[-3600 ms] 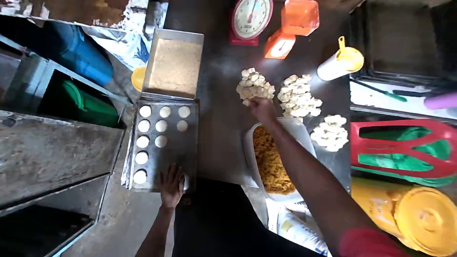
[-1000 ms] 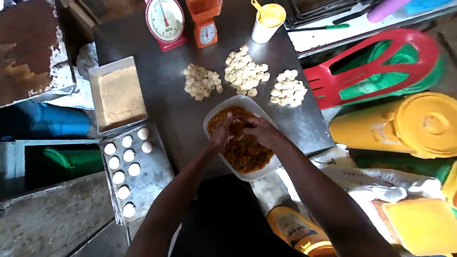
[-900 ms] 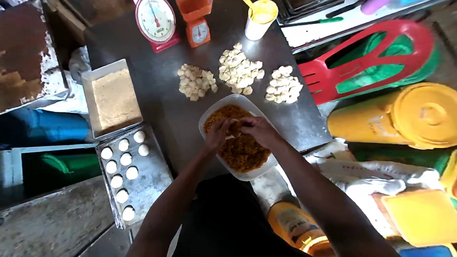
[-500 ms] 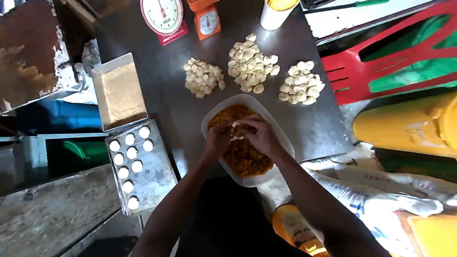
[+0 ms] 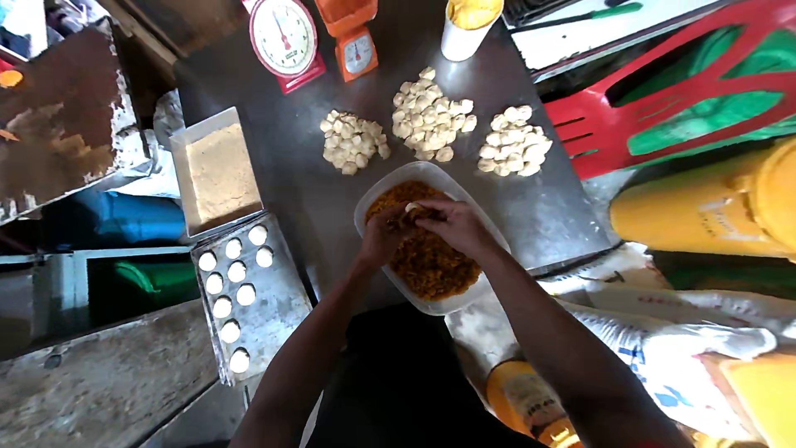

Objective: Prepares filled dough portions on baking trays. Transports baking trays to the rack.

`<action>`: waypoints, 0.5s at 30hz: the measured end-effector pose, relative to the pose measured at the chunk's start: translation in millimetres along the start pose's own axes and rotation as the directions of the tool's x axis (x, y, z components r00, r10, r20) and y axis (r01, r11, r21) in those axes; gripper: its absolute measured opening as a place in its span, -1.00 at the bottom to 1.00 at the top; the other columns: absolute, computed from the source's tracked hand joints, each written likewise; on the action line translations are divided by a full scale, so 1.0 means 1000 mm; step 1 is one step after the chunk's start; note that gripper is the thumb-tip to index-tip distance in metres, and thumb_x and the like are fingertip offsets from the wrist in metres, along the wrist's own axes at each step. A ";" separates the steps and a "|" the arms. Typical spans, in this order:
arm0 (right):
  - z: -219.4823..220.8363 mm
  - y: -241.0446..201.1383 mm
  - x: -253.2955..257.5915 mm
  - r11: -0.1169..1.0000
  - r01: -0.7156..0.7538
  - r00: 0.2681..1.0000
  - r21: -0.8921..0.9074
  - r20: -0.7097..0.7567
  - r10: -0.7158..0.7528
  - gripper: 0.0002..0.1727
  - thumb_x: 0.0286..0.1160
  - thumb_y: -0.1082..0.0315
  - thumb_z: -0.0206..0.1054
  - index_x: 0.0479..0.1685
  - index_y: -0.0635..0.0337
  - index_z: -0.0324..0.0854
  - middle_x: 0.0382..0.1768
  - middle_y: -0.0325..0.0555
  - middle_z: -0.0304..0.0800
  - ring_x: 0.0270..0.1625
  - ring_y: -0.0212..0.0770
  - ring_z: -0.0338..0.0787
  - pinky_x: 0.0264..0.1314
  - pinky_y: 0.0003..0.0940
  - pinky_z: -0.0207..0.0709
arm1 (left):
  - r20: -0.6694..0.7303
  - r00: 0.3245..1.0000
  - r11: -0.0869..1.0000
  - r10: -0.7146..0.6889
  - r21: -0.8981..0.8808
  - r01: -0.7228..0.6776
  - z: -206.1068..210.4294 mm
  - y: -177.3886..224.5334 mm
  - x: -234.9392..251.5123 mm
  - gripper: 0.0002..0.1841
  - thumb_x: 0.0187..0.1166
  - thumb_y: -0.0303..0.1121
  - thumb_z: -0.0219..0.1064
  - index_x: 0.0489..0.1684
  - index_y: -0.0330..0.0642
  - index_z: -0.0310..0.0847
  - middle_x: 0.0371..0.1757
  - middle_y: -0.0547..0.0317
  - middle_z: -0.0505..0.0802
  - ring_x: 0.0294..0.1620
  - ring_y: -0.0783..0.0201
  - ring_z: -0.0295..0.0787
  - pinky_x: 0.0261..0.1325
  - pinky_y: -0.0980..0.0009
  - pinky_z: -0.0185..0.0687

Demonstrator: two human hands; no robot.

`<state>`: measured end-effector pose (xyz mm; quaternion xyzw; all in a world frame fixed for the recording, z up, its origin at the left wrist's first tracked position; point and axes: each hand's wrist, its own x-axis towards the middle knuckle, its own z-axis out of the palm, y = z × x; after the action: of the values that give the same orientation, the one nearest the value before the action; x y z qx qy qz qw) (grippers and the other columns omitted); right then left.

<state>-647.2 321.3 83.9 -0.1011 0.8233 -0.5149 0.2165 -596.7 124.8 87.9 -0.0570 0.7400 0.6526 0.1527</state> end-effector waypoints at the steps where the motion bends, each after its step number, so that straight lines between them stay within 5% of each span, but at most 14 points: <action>1: 0.002 -0.002 -0.003 1.000 -0.002 1.000 0.009 -0.008 0.002 -0.55 0.41 0.37 0.59 0.33 -0.02 0.76 0.17 -0.10 0.87 0.00 -0.17 0.91 0.12 -0.08 0.83 | 0.018 1.000 1.000 0.018 0.012 -0.018 -0.001 0.001 -0.002 -0.41 0.46 -0.55 0.51 0.55 -0.17 0.54 0.36 -0.02 0.77 0.17 0.16 0.83 0.25 0.15 0.81; 5: 0.002 -0.007 -0.019 0.990 0.076 0.997 0.121 0.013 -0.078 -0.42 0.29 0.50 0.61 0.41 0.05 0.71 0.20 -0.10 0.86 0.11 -0.18 0.88 0.23 -0.11 0.81 | 0.035 0.997 0.997 0.075 0.001 -0.075 -0.006 0.004 -0.010 -0.53 0.55 -0.51 0.43 0.48 -0.15 0.61 0.34 0.04 0.80 0.22 0.19 0.82 0.30 0.15 0.79; 8: 0.001 -0.023 -0.031 0.988 -0.001 1.000 0.152 0.004 0.000 -0.44 0.41 0.46 0.55 0.47 0.00 0.67 0.23 -0.08 0.83 0.11 -0.15 0.88 0.23 -0.11 0.81 | 0.016 0.994 0.994 0.112 -0.011 -0.112 -0.006 0.005 -0.012 -0.56 0.58 -0.49 0.41 0.46 -0.18 0.63 0.25 0.01 0.84 0.14 0.19 0.84 0.26 0.15 0.80; 12: 0.005 -0.028 -0.031 0.952 -0.018 0.985 0.306 -0.156 0.069 -0.74 0.40 0.55 0.52 0.07 0.26 0.81 0.07 0.00 0.86 -0.18 -0.07 0.94 -0.09 -0.14 0.92 | -0.025 0.995 0.994 0.092 -0.048 -0.093 0.003 0.008 -0.016 -0.57 0.68 -0.45 0.33 0.52 -0.26 0.55 0.34 -0.10 0.77 0.11 0.15 0.87 0.24 0.17 0.84; 15: 0.012 -0.026 -0.029 0.938 -0.019 0.968 0.345 -0.228 0.104 -0.79 0.29 0.61 0.56 -0.10 0.29 0.82 -0.03 0.02 0.87 -0.27 -0.06 0.92 -0.19 -0.14 0.92 | -0.102 0.994 0.995 0.042 -0.091 -0.052 0.008 0.009 -0.019 -0.66 0.68 -0.44 0.34 0.38 -0.28 0.67 0.25 -0.09 0.81 0.06 0.16 0.88 0.18 0.18 0.87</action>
<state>-617.7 310.8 109.6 0.0275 0.7449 -0.6508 0.1446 -580.2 131.7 101.1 -0.0792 0.7166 0.6862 0.0972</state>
